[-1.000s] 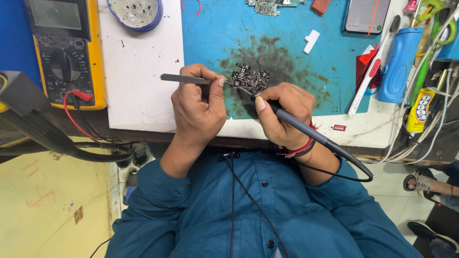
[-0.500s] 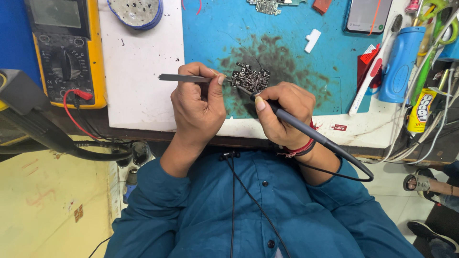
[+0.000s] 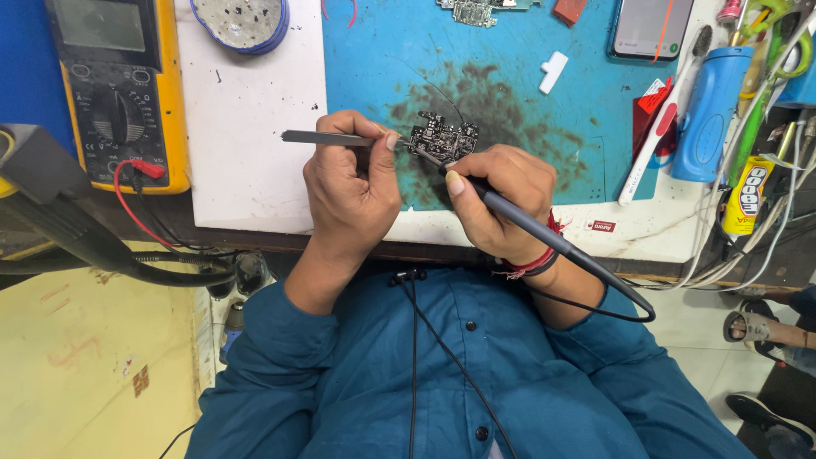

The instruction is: The person solders a small circuit board on a workbench, holding the board with tweezers in one hand and a soldering iron in the other, applying solder to components on the board. They reposition and turn the board repeatedly while working on different points, with a multimeter and other boards on the bench.

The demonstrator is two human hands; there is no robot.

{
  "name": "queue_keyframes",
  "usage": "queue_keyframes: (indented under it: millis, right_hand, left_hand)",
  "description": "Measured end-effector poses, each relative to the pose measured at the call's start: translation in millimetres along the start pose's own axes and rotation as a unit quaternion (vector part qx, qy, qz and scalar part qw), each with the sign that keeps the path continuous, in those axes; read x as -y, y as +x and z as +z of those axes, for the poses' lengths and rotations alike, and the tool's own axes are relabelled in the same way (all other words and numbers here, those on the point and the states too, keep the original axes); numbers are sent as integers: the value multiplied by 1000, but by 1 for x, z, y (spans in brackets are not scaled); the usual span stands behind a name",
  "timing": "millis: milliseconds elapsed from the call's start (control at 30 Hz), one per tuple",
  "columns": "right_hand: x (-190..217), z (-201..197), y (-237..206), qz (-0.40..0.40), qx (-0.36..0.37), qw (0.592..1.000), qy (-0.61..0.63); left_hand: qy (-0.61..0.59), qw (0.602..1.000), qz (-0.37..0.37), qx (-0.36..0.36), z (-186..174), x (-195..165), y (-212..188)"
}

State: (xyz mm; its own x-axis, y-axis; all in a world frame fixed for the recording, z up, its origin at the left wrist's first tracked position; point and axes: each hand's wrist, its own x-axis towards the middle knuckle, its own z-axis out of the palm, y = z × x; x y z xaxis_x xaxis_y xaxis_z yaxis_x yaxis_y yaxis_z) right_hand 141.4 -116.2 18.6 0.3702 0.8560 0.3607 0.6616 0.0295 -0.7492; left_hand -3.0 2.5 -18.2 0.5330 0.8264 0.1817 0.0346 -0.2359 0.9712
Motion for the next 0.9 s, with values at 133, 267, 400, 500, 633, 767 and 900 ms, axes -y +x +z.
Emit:
queue_keyframes:
  millis: [133, 267, 400, 500, 633, 767, 900]
  right_hand:
    - [-1, 0, 0, -6, 1, 1000, 3]
    - [-6, -2, -5, -15, 0, 1000, 3]
    - [-20, -18, -4, 30, -101, 994, 15]
    - [-40, -53, 10, 69, -160, 971, -165]
    - [-65, -101, 27, 37, -87, 917, -389]
    - [-95, -119, 36, 28, -34, 903, -427]
    - [-124, -120, 42, -5, -38, 897, -440]
  left_hand:
    - [2, 1000, 6, 0, 0, 0, 1]
    - [11, 1000, 14, -3, 1, 2, 2]
    - [8, 1000, -2, -4, 2, 5, 3]
    - [16, 1000, 12, -1, 1, 7, 3]
    - [5, 1000, 8, -1, 2, 4, 1]
    - [-3, 1000, -4, -5, 3, 4, 0]
    - [-6, 1000, 19, -9, 5, 9, 5]
